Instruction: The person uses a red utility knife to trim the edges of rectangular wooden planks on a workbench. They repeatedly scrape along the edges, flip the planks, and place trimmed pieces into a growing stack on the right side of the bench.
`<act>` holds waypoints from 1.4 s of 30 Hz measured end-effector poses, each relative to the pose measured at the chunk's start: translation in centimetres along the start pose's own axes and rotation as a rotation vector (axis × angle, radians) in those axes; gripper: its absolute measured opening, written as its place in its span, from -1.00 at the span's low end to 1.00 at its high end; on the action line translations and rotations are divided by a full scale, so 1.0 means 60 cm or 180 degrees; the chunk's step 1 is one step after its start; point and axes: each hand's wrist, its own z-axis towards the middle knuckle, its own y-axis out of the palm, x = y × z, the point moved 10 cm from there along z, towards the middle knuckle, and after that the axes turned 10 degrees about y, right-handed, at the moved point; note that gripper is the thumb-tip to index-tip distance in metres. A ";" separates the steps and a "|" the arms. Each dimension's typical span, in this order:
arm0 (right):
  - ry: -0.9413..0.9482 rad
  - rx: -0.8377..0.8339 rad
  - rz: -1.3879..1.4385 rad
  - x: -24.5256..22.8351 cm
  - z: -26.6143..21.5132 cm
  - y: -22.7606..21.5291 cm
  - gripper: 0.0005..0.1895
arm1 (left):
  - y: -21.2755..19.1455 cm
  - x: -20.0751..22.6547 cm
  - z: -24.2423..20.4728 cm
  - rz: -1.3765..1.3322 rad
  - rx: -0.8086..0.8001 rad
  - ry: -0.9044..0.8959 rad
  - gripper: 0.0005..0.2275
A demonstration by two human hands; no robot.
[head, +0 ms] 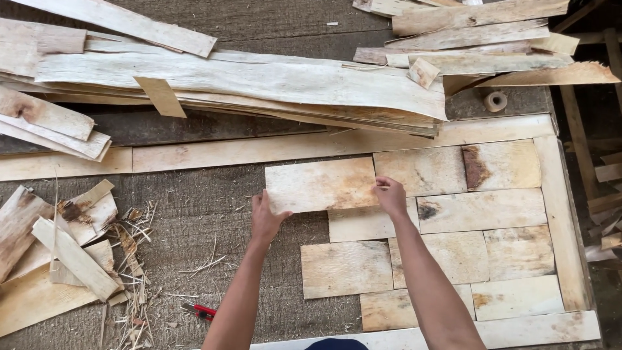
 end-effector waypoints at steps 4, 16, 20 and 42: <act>-0.0003 0.0038 0.0110 -0.011 0.000 -0.010 -0.61 | 0.036 -0.043 0.036 -0.0010 0.0035 0.0055 -0.05; -0.0061 0.0082 -0.0015 0.029 -0.033 -0.013 -0.66 | 0.039 -0.062 0.027 0.0118 0.0360 0.0176 -0.30; -0.0034 0.0106 -0.0160 0.047 -0.023 -0.001 -0.68 | 0.054 -0.084 0.037 0.0272 0.0393 0.0146 -0.38; -0.0227 0.0188 0.0092 0.041 0.004 0.008 -0.67 | 0.057 -0.099 0.049 0.0043 0.0718 0.0284 -0.45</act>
